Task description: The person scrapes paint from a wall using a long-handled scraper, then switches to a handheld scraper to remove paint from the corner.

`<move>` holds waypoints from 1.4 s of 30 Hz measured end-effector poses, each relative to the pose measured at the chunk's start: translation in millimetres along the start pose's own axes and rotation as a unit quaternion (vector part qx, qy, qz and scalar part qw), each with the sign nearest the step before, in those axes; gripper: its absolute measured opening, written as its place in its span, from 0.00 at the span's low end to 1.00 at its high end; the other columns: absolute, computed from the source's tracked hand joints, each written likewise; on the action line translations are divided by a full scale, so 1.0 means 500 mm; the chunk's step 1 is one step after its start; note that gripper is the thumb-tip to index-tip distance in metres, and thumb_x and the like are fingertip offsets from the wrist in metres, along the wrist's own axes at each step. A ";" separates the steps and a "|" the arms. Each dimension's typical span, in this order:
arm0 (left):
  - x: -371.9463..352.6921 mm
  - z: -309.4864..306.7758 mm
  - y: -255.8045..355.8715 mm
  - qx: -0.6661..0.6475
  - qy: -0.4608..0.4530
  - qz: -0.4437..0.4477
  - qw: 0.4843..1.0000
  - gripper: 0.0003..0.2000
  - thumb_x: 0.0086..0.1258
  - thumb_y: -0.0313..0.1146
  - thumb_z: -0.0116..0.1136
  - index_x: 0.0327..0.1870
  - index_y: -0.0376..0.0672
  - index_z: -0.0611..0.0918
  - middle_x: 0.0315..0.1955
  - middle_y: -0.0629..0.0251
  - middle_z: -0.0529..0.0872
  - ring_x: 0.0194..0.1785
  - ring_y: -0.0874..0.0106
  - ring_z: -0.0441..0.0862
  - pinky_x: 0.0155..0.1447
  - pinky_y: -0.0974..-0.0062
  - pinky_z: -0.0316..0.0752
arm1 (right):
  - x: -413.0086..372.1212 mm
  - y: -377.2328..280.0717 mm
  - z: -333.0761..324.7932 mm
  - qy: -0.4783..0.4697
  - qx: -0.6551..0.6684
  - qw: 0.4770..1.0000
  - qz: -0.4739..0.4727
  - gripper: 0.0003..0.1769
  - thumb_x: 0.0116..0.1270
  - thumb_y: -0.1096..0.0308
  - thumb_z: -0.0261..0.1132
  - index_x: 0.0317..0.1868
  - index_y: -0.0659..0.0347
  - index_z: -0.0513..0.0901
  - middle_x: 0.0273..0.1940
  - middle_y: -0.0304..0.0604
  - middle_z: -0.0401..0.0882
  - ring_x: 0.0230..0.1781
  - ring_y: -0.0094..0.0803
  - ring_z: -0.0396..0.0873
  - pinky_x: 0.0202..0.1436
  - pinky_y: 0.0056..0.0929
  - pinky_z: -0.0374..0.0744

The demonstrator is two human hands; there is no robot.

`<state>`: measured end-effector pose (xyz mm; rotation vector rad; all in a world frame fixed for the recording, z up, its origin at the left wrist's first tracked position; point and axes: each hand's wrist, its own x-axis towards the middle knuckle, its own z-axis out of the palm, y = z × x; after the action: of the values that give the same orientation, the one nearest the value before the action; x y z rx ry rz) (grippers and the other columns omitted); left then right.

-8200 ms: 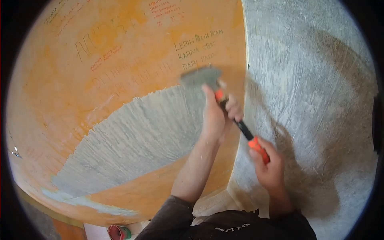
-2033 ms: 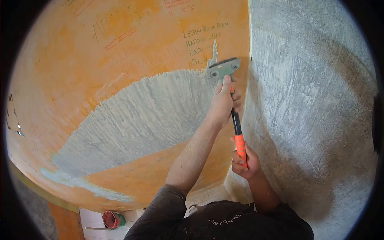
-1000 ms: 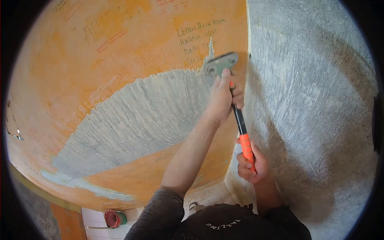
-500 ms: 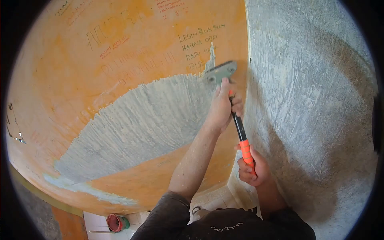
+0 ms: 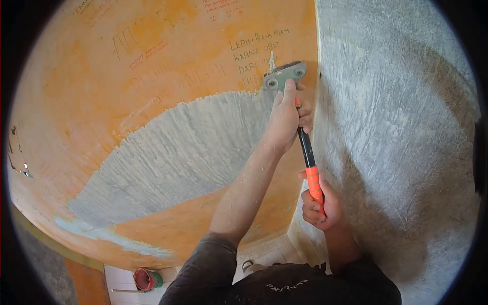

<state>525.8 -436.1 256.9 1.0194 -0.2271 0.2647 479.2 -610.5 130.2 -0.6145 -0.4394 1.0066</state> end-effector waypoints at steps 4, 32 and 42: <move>-0.034 -0.030 -0.051 -0.022 0.020 -0.028 0.999 0.17 0.82 0.55 0.38 0.48 0.49 0.67 0.18 0.74 0.60 0.17 0.79 0.58 0.24 0.77 0.60 | -0.022 0.045 -0.012 0.023 0.045 0.998 0.032 0.28 0.80 0.40 0.40 0.68 0.46 0.66 0.18 0.33 0.61 0.07 0.21 0.53 0.13 0.24 0.59; 0.023 0.004 0.005 0.005 0.016 -0.002 1.000 0.18 0.80 0.57 0.40 0.47 0.50 0.68 0.18 0.75 0.60 0.18 0.80 0.59 0.23 0.77 0.59 | 0.017 -0.023 0.031 0.025 -0.037 0.999 -0.020 0.29 0.79 0.39 0.41 0.65 0.50 0.69 0.17 0.33 0.60 0.08 0.22 0.53 0.13 0.24 0.58; 0.020 0.012 0.011 0.009 -0.002 0.001 1.000 0.18 0.82 0.54 0.36 0.51 0.47 0.68 0.19 0.75 0.59 0.18 0.80 0.58 0.24 0.77 0.59 | 0.008 -0.008 0.021 0.017 -0.008 1.000 -0.013 0.29 0.79 0.39 0.41 0.67 0.48 0.68 0.18 0.33 0.61 0.07 0.21 0.53 0.13 0.24 0.57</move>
<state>533.0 -437.5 267.4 1.0385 -0.2302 0.2667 477.6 -605.6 140.9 -0.6384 -0.4252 0.9680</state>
